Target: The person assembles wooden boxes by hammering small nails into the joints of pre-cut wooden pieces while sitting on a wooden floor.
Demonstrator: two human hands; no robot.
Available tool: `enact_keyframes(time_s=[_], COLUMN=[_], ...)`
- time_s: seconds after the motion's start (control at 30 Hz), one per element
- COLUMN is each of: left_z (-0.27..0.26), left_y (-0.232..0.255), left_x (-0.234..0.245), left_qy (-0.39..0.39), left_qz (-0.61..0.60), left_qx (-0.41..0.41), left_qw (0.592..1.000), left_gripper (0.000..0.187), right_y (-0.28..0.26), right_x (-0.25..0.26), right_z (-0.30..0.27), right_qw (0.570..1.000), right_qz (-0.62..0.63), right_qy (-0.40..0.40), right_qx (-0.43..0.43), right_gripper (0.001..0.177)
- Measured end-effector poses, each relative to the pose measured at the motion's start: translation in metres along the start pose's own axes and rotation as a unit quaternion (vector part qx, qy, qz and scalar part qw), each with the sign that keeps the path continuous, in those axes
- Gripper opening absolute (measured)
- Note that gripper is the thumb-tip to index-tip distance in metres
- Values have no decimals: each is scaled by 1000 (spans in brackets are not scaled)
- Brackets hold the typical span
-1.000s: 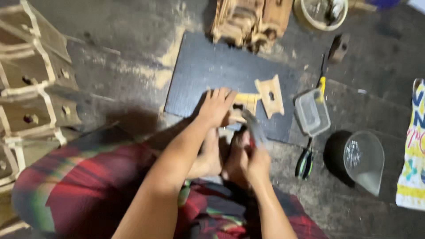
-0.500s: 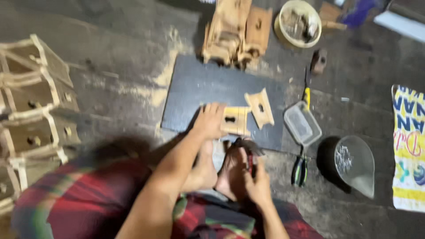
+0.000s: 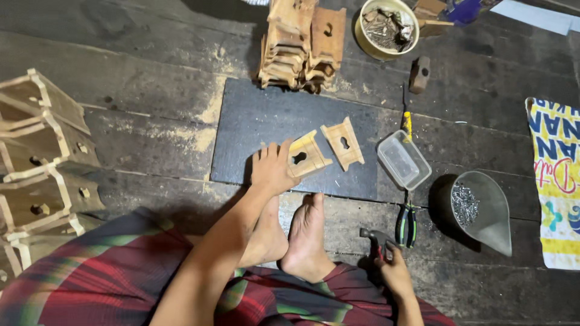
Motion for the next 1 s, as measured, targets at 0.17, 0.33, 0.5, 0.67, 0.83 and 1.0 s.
enact_keyframes(time_s=[0.17,0.33,0.5,0.67,0.83,1.0], left_z=[-2,-1,-19,-15,8,35], left_y=[0,16,16,-18,-43,-51], left_x=[25,-45,-45,-2,23,-30], left_qy=[-3,80,59,103,131,25], left_qz=[-262,-706,-801,-797,-650,-294], left_qx=[112,114,19,39,29,-26], left_qw=[959,694,595,594,748,955], left_gripper=[104,97,73,77,82,69], right_y=[-97,-235,-285,-298,-310,-315], right_x=[8,-46,-50,-50,-73,-119], right_z=[-36,-122,-156,-164,-138,-105], right_qw=[958,905,864,875,888,861], right_qz=[-67,248,270,190,41,-69], right_qy=[138,-192,-259,-170,-84,-96], right_qx=[244,289,337,411,450,495], right_gripper=[78,117,141,125,115,120])
Point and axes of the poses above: each hand's wrist, its own z-axis towards the middle knuckle, its own x-axis out of the back of the hand, y = z × x, the point moved 7 cm from there along z, towards the middle knuckle, and after that the axes turned 14 degrees about -x, right-handed, at the moved point
